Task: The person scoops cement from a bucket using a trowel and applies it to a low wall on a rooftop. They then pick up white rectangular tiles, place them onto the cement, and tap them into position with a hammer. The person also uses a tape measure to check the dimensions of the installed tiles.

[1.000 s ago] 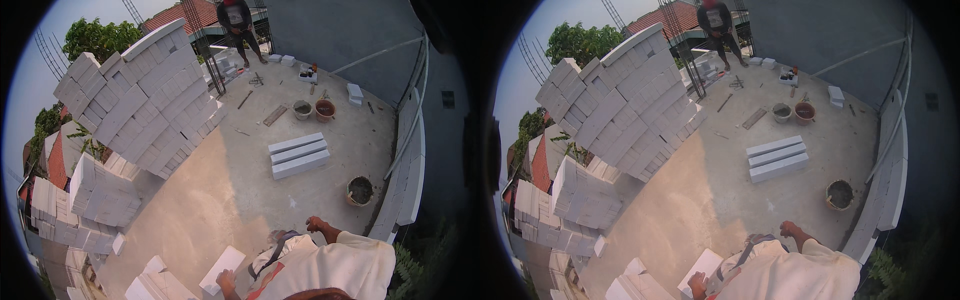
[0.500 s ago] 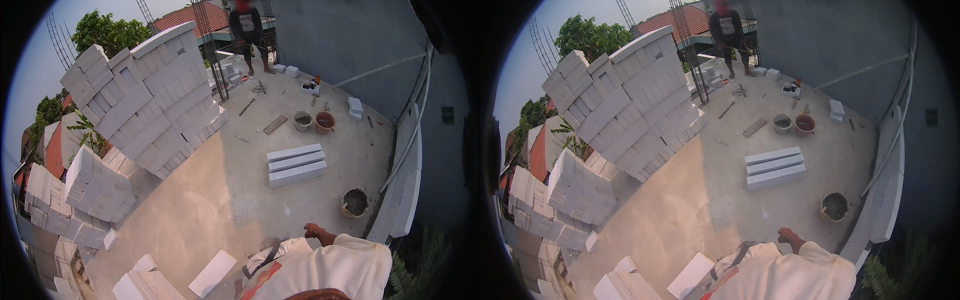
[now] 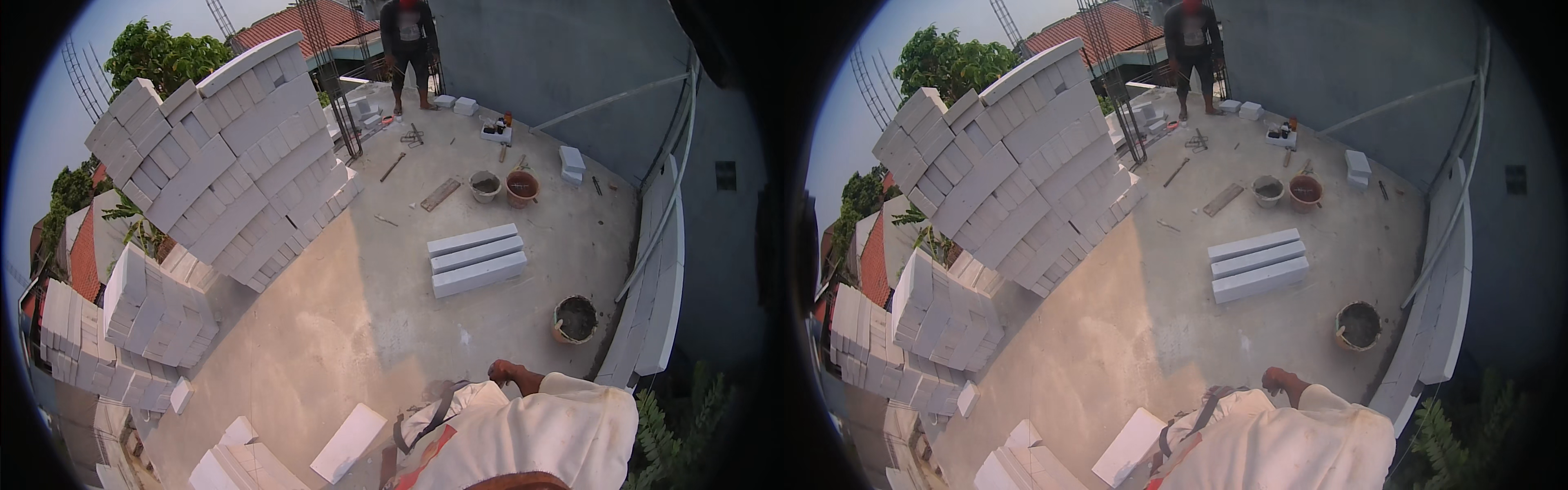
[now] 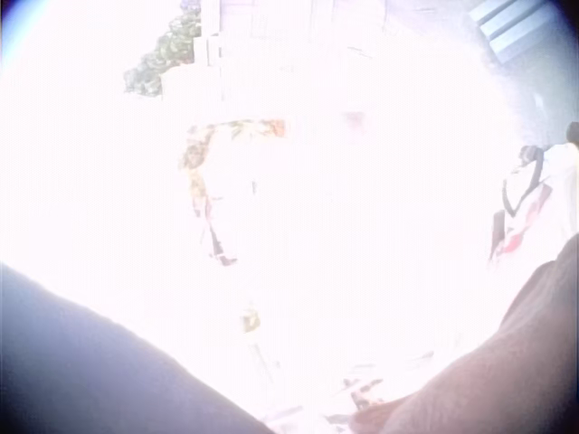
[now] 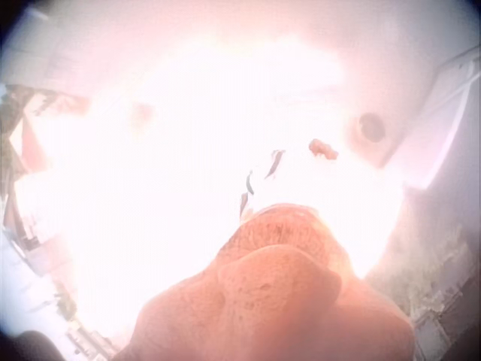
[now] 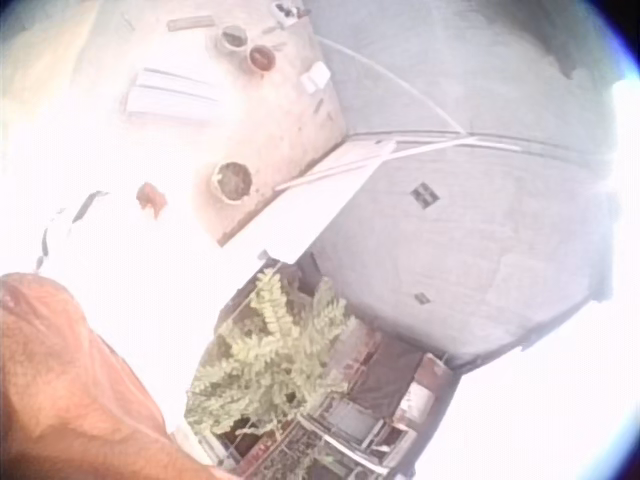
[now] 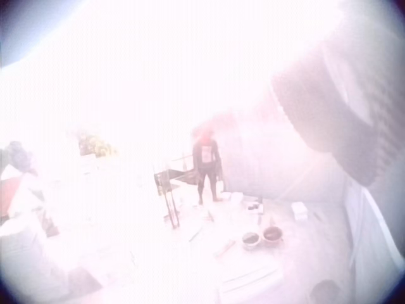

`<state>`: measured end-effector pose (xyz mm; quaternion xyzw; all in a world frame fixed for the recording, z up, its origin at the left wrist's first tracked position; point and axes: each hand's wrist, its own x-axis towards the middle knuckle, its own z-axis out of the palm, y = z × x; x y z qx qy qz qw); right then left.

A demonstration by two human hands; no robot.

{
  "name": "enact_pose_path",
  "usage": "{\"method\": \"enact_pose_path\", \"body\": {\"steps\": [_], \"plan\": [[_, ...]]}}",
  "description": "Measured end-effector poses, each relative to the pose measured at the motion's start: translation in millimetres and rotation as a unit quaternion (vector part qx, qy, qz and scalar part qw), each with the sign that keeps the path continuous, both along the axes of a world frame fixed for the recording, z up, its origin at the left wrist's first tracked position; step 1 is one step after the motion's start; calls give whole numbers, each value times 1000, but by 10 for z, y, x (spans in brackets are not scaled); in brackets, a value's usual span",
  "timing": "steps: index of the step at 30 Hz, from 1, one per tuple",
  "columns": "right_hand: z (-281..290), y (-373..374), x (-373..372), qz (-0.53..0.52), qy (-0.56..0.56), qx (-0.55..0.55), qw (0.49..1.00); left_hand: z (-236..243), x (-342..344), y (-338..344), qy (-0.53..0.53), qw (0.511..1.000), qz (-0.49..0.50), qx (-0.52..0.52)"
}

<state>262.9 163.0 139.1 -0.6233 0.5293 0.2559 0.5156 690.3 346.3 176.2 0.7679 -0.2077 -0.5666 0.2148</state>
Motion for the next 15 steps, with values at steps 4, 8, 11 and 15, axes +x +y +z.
{"method": "enact_pose_path", "body": {"steps": [4,8,11,15], "plan": [[-102,28,-202,-55,-5,-12,998,-212,-35,205,-10,999,-44,-1],[619,37,59,-135,-22,-9,991,-815,167,891,-129,967,-183,-119],[760,108,-113,-147,-29,-68,986,-1101,173,1078,-276,862,-319,-282],[636,417,-714,-114,-14,-205,972,-819,9,969,-276,764,-514,-275]]}}
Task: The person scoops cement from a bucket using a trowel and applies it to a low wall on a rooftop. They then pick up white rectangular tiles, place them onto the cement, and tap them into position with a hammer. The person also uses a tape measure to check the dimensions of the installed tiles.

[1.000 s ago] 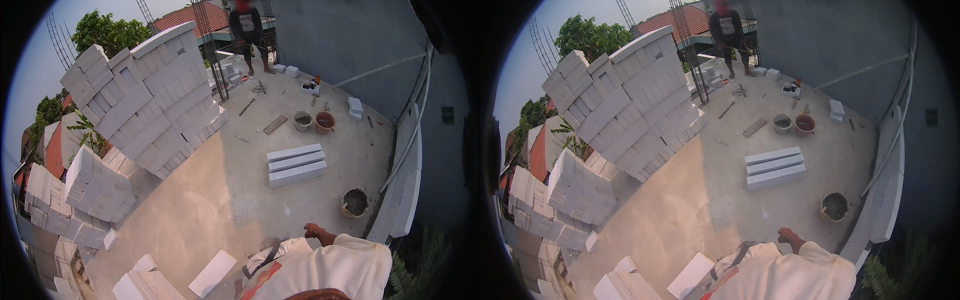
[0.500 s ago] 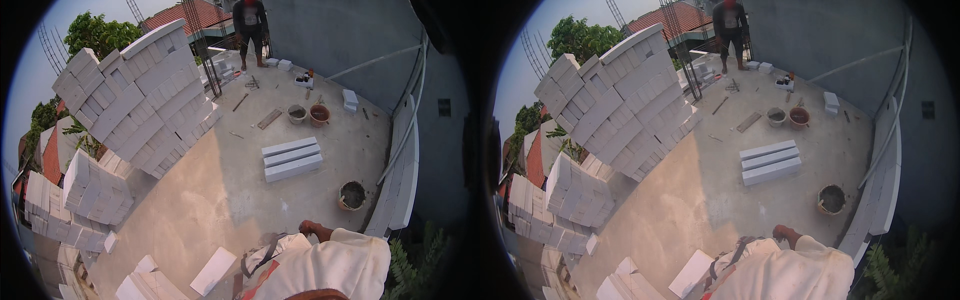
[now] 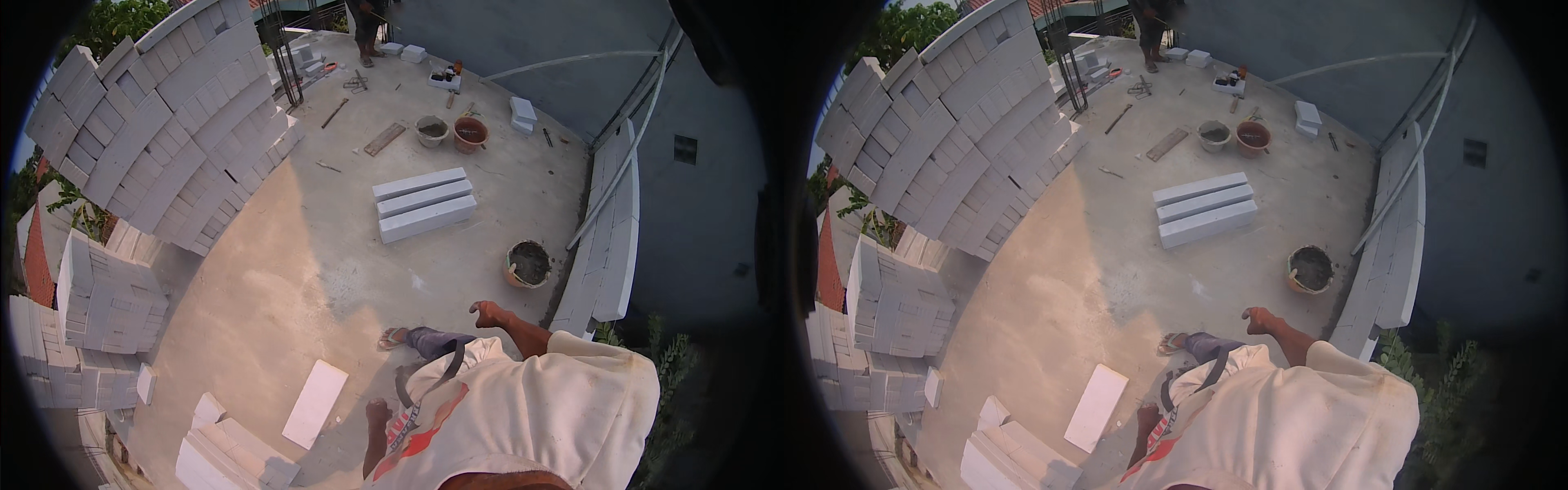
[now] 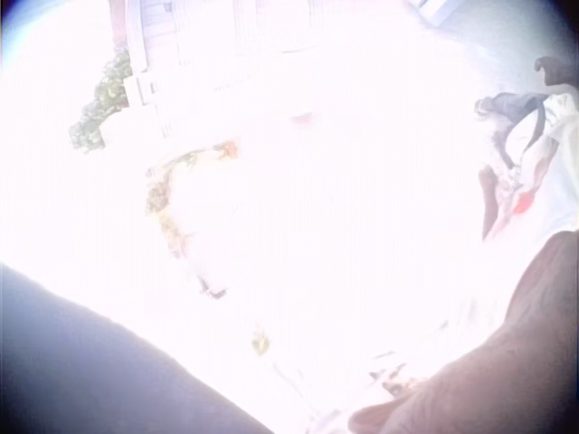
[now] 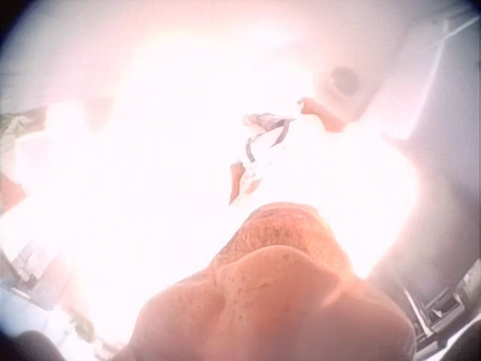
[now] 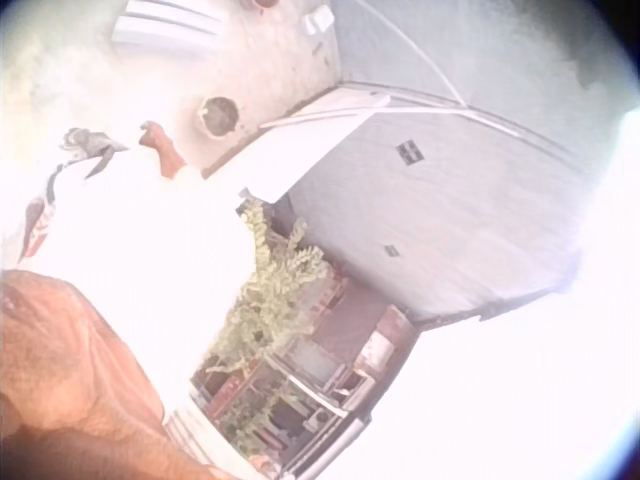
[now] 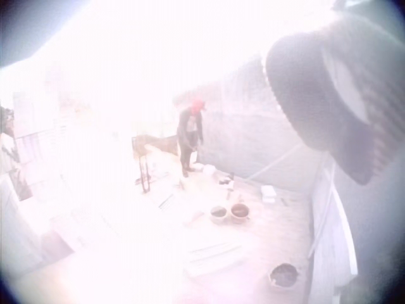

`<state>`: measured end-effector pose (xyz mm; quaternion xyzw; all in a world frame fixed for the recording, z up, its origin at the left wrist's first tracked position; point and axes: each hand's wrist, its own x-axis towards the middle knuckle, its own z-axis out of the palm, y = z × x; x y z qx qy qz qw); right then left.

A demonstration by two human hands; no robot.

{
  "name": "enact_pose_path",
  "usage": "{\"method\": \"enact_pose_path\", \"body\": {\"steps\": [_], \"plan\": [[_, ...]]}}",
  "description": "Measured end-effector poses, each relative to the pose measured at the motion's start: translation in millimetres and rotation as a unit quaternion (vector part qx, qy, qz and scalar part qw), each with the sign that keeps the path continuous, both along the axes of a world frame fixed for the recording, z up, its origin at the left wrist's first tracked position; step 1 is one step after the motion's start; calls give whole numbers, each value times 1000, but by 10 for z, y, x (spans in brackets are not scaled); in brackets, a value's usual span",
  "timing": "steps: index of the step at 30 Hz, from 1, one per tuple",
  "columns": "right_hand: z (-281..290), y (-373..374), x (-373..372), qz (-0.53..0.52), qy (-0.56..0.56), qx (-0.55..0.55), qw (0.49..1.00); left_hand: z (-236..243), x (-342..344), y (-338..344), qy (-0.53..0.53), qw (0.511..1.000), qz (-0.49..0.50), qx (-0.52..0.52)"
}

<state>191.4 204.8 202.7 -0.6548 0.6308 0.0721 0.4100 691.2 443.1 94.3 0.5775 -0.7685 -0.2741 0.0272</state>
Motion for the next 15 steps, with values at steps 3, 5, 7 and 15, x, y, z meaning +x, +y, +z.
{"method": "enact_pose_path", "body": {"steps": [3,5,7,15], "plan": [[45,184,-294,6,34,4,999,36,-91,10,278,794,426,334],[89,157,-342,20,46,40,998,-73,21,37,269,805,424,315],[39,297,-526,4,62,66,996,89,-12,-158,269,759,478,349],[-136,31,-597,-110,-19,147,983,779,-296,-724,183,818,461,291]]}}
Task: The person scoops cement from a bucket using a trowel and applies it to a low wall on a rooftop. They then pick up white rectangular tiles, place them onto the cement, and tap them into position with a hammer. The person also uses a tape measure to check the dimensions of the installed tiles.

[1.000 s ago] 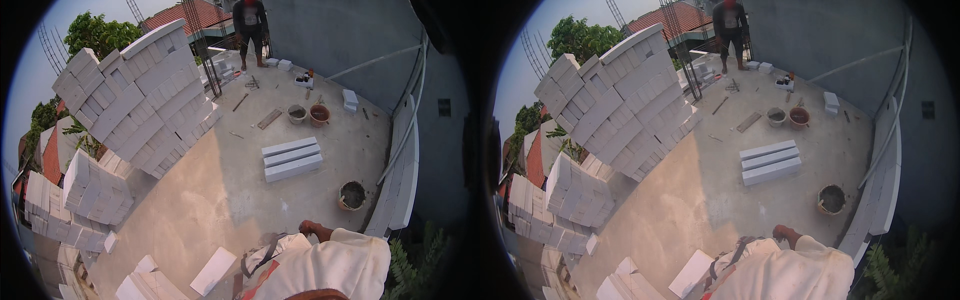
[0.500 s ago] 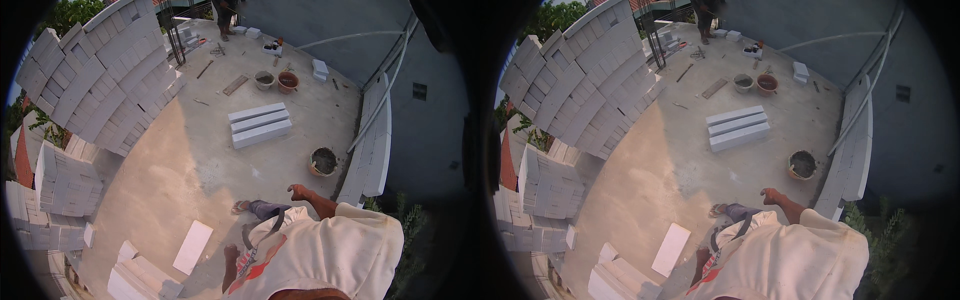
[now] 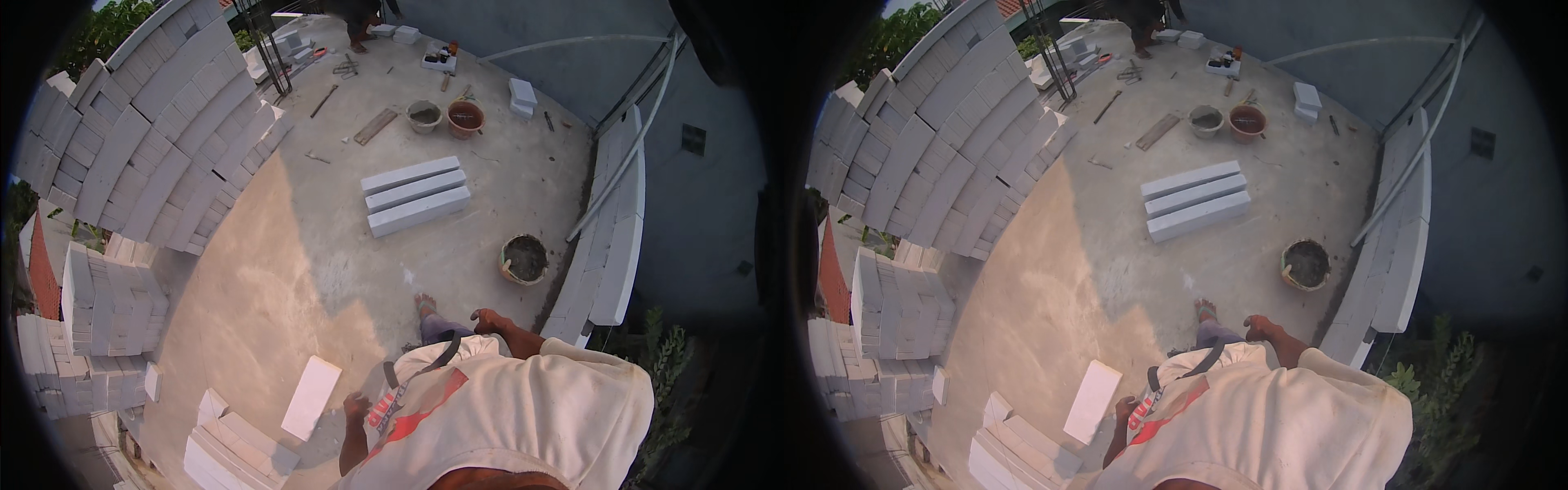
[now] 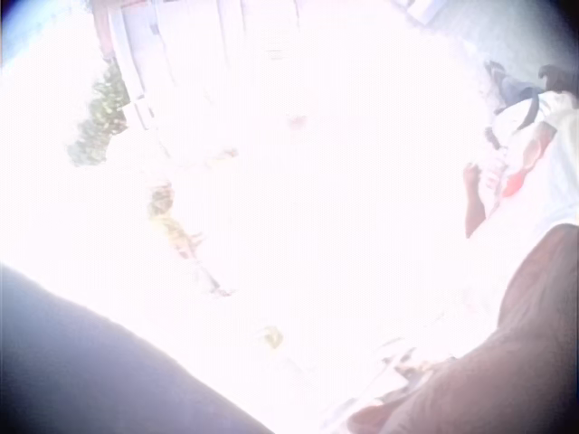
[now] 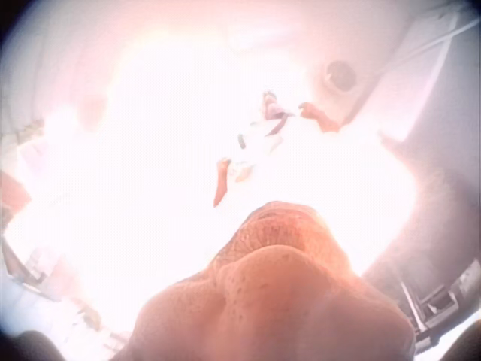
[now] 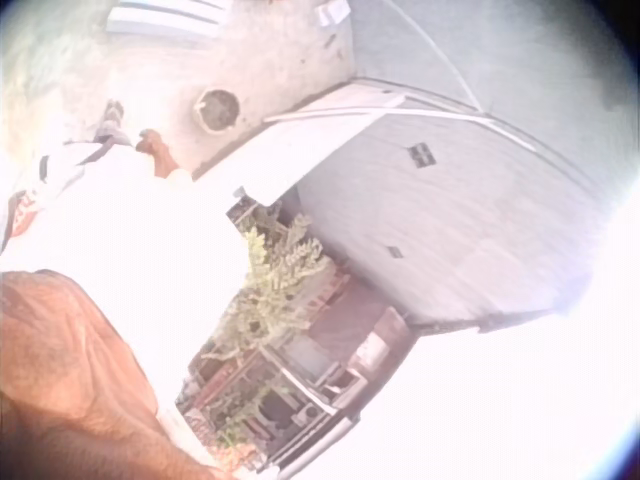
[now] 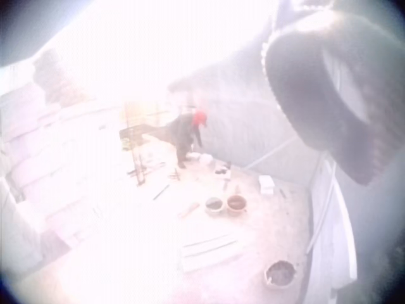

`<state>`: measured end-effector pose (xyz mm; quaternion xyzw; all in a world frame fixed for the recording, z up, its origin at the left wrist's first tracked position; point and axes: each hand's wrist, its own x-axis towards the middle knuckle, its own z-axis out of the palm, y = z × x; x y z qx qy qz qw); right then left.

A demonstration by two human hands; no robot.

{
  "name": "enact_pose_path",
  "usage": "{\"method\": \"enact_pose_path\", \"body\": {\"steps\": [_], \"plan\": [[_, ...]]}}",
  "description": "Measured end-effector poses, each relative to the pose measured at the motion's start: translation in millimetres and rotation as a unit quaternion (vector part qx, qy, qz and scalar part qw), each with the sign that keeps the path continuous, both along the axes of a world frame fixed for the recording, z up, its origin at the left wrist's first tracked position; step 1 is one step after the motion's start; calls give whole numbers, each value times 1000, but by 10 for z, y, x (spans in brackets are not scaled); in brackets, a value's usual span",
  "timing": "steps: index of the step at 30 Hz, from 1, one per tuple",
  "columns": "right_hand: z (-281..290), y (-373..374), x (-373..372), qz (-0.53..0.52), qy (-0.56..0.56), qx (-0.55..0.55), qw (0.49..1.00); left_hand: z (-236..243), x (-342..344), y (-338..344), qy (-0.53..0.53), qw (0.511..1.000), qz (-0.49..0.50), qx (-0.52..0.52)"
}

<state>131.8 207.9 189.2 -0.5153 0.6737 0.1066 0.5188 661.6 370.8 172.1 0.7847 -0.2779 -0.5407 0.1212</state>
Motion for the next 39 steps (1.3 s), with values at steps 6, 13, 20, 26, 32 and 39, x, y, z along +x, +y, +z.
{"method": "enact_pose_path", "body": {"steps": [6,13,20,26,32,39], "plan": [[114,-657,-177,-154,-126,-20,980,-805,-49,-674,-111,944,-286,-119],[153,-666,-972,-335,-103,-55,935,-793,-345,-2635,-99,857,-438,-252],[-92,529,-1310,-507,-5,-1,862,-168,-1717,-4183,21,966,-239,-96],[-485,1105,-843,-530,-28,30,847,-385,-2417,-4734,-44,848,-502,-163],[-1148,1058,-514,-506,-35,-124,853,-454,-2748,-5449,-96,708,-686,-142],[-773,260,-370,-545,-4,-180,819,-970,-2755,-6402,-96,577,-797,-149]]}}
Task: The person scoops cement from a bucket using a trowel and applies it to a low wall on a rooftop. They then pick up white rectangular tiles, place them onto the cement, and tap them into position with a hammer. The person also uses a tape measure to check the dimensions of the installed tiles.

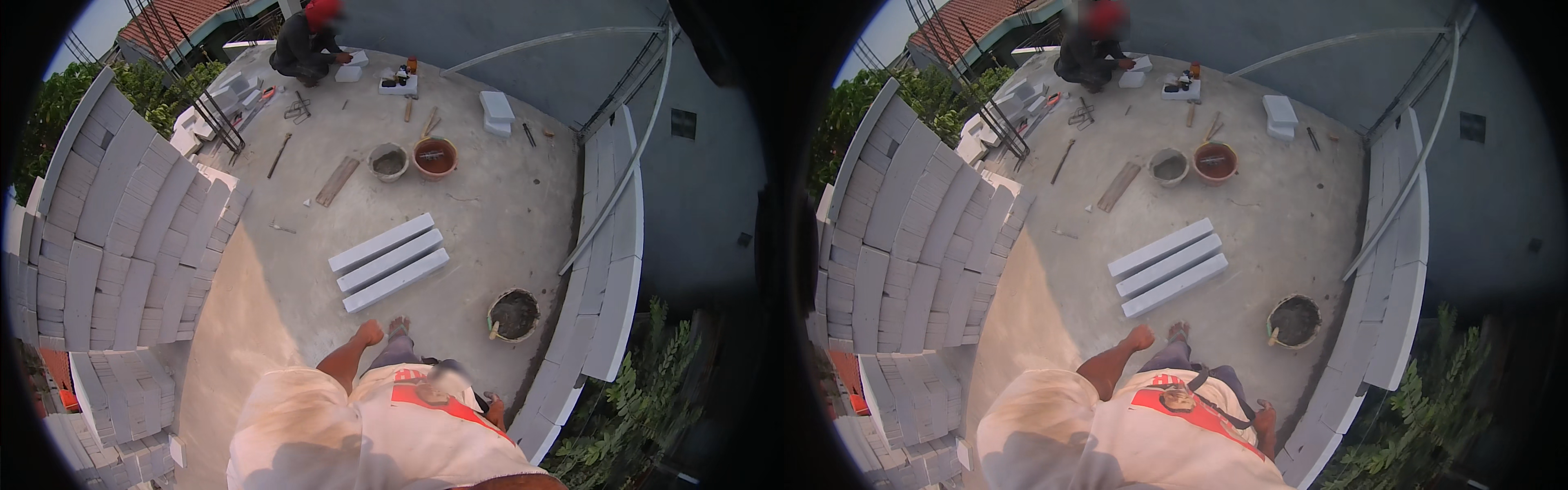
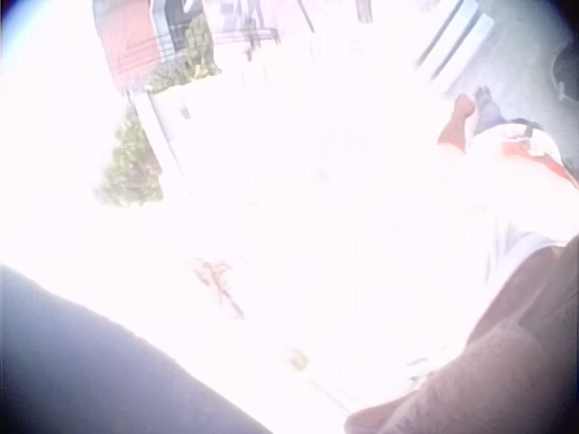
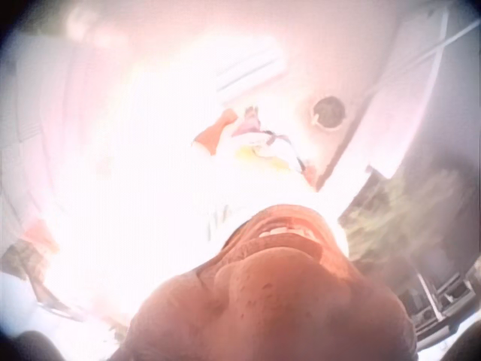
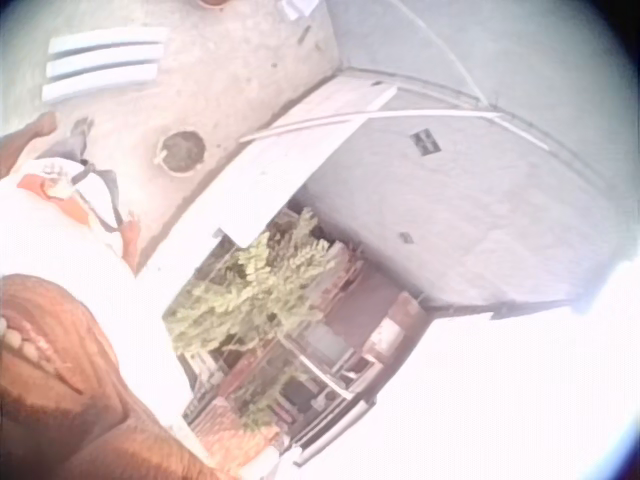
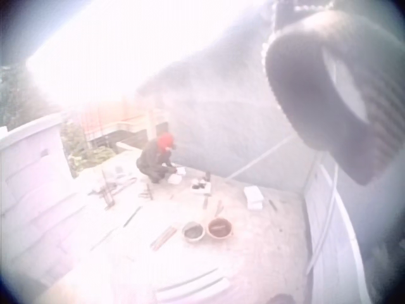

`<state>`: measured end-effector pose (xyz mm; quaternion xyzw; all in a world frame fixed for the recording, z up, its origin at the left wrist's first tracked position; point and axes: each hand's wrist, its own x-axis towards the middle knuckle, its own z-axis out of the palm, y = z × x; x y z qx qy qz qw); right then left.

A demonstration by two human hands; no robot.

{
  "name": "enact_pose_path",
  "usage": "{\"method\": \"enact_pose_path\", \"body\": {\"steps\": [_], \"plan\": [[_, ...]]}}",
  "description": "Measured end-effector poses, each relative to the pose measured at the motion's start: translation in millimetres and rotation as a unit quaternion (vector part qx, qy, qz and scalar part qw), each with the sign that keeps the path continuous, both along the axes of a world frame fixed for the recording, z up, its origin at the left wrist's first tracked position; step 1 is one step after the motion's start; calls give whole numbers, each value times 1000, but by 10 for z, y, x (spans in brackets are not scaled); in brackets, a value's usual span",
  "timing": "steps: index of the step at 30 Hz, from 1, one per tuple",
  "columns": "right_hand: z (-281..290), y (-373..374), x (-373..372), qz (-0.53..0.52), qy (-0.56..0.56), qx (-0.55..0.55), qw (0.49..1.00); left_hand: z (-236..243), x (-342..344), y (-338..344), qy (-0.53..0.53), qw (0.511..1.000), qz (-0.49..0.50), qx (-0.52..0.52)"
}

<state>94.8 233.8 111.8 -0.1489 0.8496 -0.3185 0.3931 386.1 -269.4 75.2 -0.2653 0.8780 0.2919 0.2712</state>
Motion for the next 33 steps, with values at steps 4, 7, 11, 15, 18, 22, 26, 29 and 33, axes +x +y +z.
{"method": "enact_pose_path", "body": {"steps": [4,7,11,15,18,22,26,29,33], "plan": [[1252,-785,-96,-132,-66,46,988,27,-388,-316,-21,992,120,27],[1294,-809,-133,-210,-129,7,969,130,-706,-659,-25,996,85,29],[970,-550,-124,-163,-102,15,981,279,-1350,-892,-6,989,141,35],[683,-298,-226,-153,-107,40,982,422,-2057,-798,21,993,113,26],[669,-258,-428,-150,-129,32,980,361,-2340,-604,20,994,109,3],[699,-86,-884,-209,-121,24,970,725,-3076,17,44,996,-81,5],[816,-73,-1308,-261,-108,12,959,895,-3427,208,34,996,-10,87],[863,-32,-1603,-310,-84,8,947,805,-3627,108,65,993,-50,85],[666,6,-1736,-354,-28,-34,934,469,-3593,-128,11,993,-100,61]]}}
